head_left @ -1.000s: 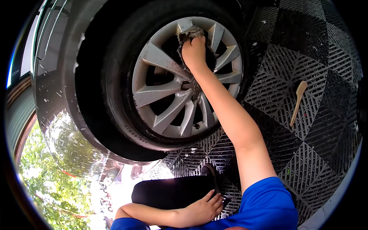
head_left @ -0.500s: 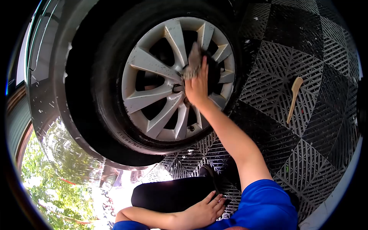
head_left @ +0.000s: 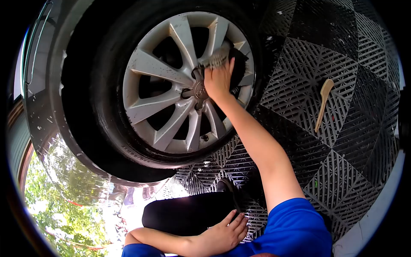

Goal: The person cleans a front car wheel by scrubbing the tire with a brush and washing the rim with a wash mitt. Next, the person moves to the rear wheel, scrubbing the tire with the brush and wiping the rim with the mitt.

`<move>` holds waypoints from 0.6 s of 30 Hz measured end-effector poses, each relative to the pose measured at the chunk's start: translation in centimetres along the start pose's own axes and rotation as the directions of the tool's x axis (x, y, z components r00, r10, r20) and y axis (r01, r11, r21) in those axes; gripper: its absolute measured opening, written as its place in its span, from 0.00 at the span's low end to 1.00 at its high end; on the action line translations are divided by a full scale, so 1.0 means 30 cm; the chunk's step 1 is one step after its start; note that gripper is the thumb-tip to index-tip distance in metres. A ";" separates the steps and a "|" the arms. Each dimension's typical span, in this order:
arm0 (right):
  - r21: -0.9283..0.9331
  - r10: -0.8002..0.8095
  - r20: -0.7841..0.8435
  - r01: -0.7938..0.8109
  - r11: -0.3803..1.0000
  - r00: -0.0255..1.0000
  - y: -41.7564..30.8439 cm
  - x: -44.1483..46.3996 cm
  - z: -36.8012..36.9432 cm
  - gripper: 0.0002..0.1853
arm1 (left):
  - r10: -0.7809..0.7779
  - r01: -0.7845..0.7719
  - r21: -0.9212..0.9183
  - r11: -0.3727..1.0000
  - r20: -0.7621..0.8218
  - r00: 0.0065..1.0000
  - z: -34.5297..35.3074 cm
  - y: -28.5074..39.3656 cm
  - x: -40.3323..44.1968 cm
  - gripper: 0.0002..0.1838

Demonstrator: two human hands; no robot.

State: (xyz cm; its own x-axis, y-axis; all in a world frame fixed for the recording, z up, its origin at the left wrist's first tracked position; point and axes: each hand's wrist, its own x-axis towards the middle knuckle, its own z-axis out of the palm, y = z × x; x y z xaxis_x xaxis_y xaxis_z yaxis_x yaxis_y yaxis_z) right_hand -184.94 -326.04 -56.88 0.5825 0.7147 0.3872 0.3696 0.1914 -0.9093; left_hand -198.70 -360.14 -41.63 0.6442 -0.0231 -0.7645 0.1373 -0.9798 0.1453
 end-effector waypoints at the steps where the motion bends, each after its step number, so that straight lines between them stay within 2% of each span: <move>1: 0.084 -0.021 -0.139 0.033 0.996 0.990 0.017 0.050 -0.001 0.28 | -0.001 0.001 -0.018 1.000 -0.021 1.000 0.000 0.009 0.000 0.28; 2: 0.166 -0.037 -0.280 0.087 0.982 0.959 0.029 0.114 0.007 0.29 | -0.005 0.005 -0.018 1.000 -0.024 1.000 0.000 0.014 0.002 0.28; 3: 0.203 -0.056 -0.274 0.115 0.972 0.960 0.065 0.178 0.001 0.29 | 0.008 -0.009 -0.013 1.000 -0.026 1.000 0.000 0.013 0.007 0.28; 5: 0.263 -0.095 -0.383 0.206 0.942 0.919 0.120 0.260 -0.004 0.27 | 0.007 -0.007 -0.020 1.000 -0.018 1.000 -0.010 0.011 0.008 0.28; 7: 0.041 -0.200 -0.204 0.213 0.976 0.958 0.210 0.243 -0.038 0.27 | -0.049 0.051 -0.034 0.998 0.048 0.998 -0.034 0.000 0.011 0.26; 9: -0.025 -0.215 -0.239 0.215 0.976 0.947 0.264 0.182 -0.077 0.28 | -0.040 0.041 -0.044 0.998 0.028 0.999 -0.022 -0.008 0.013 0.26; 12: -0.211 -0.247 -0.099 0.223 0.952 0.964 0.296 0.136 -0.134 0.29 | -0.020 0.020 -0.029 0.999 0.004 1.000 -0.003 -0.015 0.016 0.25; 15: -0.221 -0.220 -0.233 0.169 0.961 0.947 0.215 0.161 -0.074 0.28 | -0.011 0.010 -0.060 0.998 -0.007 1.000 0.022 -0.006 0.024 0.26; 16: -0.227 -0.278 -0.239 0.225 0.947 0.930 0.190 0.161 -0.074 0.27 | 0.012 -0.011 -0.064 0.998 0.019 1.000 0.019 -0.006 0.026 0.26; 17: -0.223 -0.272 -0.236 0.220 0.950 0.933 0.196 0.153 -0.086 0.27 | 0.031 -0.029 -0.063 0.998 0.043 0.999 0.014 -0.010 0.028 0.26; 18: -0.192 -0.332 -0.182 0.298 0.935 0.925 0.211 0.147 -0.104 0.26 | 0.028 -0.025 -0.066 0.998 0.045 0.999 0.006 -0.022 0.029 0.26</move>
State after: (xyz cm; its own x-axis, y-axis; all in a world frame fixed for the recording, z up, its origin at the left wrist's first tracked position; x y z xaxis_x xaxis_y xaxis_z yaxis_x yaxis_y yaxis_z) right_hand -177.78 -323.78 -60.45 0.5483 0.4752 0.6881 0.6582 0.2623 -0.7056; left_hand -198.36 -359.54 -42.51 0.6130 -0.0590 -0.7878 0.1705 -0.9638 0.2049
